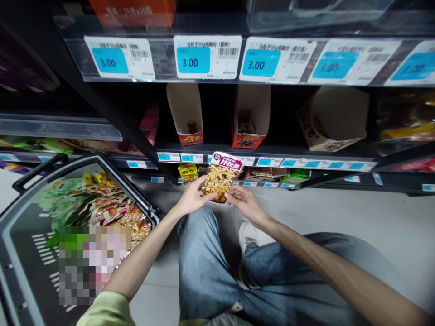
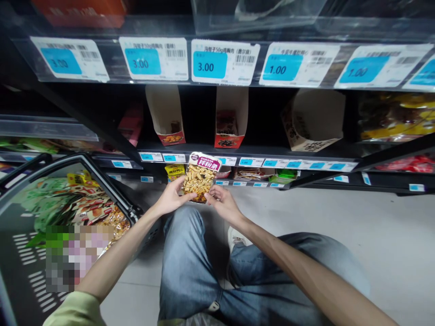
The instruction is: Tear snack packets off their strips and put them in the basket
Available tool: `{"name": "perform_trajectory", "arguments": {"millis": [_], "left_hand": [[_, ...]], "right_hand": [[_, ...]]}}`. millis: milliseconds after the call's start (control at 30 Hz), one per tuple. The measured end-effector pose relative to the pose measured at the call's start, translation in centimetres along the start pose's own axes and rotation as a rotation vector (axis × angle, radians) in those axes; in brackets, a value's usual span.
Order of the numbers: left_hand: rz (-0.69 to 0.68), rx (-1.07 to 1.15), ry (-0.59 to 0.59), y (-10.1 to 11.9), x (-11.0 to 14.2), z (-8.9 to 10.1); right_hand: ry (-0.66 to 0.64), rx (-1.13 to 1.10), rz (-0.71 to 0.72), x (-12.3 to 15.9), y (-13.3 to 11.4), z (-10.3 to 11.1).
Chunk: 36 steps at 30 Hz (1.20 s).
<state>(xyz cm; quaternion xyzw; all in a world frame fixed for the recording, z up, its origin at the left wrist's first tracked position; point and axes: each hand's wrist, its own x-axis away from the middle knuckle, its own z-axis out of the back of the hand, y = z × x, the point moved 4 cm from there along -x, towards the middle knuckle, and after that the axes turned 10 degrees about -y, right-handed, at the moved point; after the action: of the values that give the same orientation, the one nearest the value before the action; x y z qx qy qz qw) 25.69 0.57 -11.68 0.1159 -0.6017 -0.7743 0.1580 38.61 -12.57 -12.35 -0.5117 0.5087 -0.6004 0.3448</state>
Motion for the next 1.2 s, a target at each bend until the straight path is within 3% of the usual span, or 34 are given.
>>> {"name": "perform_trajectory", "arguments": {"millis": [400, 700, 900, 1033, 1200], "left_hand": [[0.02, -0.014, 0.03, 0.4, 0.0, 0.2], [0.128, -0.007, 0.035, -1.3, 0.0, 0.4], [0.153, -0.115, 0.036, -0.5, 0.1, 0.5], [0.096, -0.264, 0.034, 0.2, 0.2, 0.1], [-0.079, -0.415, 0.126, 0.8, 0.3, 0.0]], "right_hand": [[0.01, 0.009, 0.049, -0.1, 0.2, 0.0], [-0.025, 0.039, 0.071, -0.1, 0.5, -0.2], [0.002, 0.099, 0.085, -0.3, 1.1, 0.1], [0.061, 0.117, 0.117, -0.3, 0.9, 0.6], [0.092, 0.167, 0.185, 0.0, -0.2, 0.5]]}}
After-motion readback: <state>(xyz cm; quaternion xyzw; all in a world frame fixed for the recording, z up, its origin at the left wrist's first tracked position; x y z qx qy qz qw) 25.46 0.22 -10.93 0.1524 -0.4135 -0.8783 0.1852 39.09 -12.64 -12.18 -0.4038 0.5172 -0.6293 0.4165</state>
